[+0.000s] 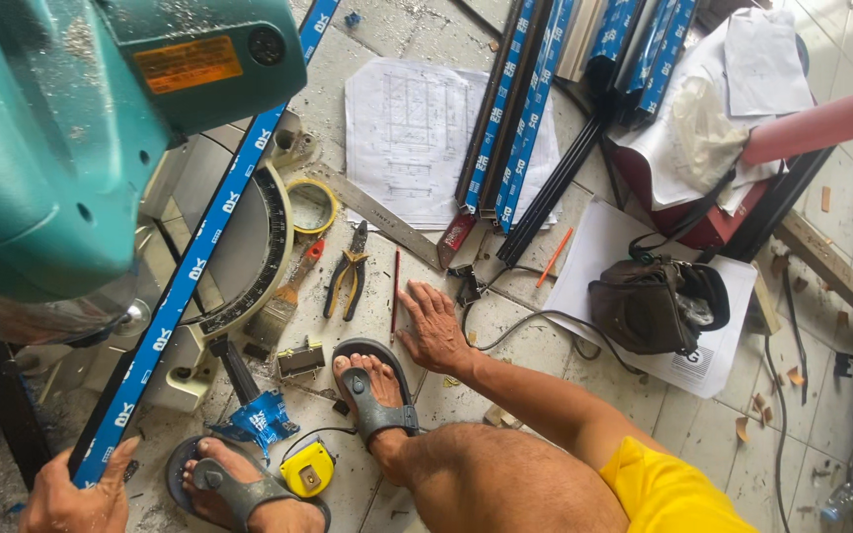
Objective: The person measures and cuts blue metal frames using a miter saw. They use a tape measure to mark the frames and a pencil to make cut lines before operating the saw to cut the frames to size.
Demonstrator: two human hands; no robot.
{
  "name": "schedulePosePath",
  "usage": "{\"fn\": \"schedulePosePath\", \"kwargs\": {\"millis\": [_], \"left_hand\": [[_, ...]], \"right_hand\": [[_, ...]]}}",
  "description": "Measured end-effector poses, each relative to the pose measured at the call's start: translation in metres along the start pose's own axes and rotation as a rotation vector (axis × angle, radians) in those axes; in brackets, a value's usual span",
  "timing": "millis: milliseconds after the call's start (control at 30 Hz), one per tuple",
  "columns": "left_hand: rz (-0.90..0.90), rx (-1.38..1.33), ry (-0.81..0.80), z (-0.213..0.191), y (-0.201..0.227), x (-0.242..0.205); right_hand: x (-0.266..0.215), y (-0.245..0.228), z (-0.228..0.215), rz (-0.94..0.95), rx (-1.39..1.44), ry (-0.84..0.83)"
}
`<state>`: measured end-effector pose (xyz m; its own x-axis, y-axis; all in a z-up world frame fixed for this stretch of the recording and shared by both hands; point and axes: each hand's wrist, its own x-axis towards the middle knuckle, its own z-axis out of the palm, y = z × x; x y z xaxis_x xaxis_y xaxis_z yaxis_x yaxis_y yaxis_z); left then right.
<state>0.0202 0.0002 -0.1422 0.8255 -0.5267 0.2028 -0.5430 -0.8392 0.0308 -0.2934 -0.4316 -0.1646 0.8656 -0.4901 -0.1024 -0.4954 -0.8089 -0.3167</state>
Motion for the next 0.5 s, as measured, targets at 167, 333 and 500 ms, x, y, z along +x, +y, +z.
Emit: {"fn": "schedulePosePath", "kwargs": {"millis": [167,333,500], "left_hand": [[-0.017,-0.037,-0.049,0.01,-0.007,0.004],[-0.184,-0.114,-0.27,-0.008,-0.022,0.019],[-0.557,-0.005,-0.99,-0.043,0.001,0.083]], "right_hand": [[0.002,0.003,0.001,0.01,-0.003,-0.012],[0.002,0.002,0.001,-0.046,-0.001,0.039],[0.001,0.005,0.006,-0.029,-0.014,0.002]]}}
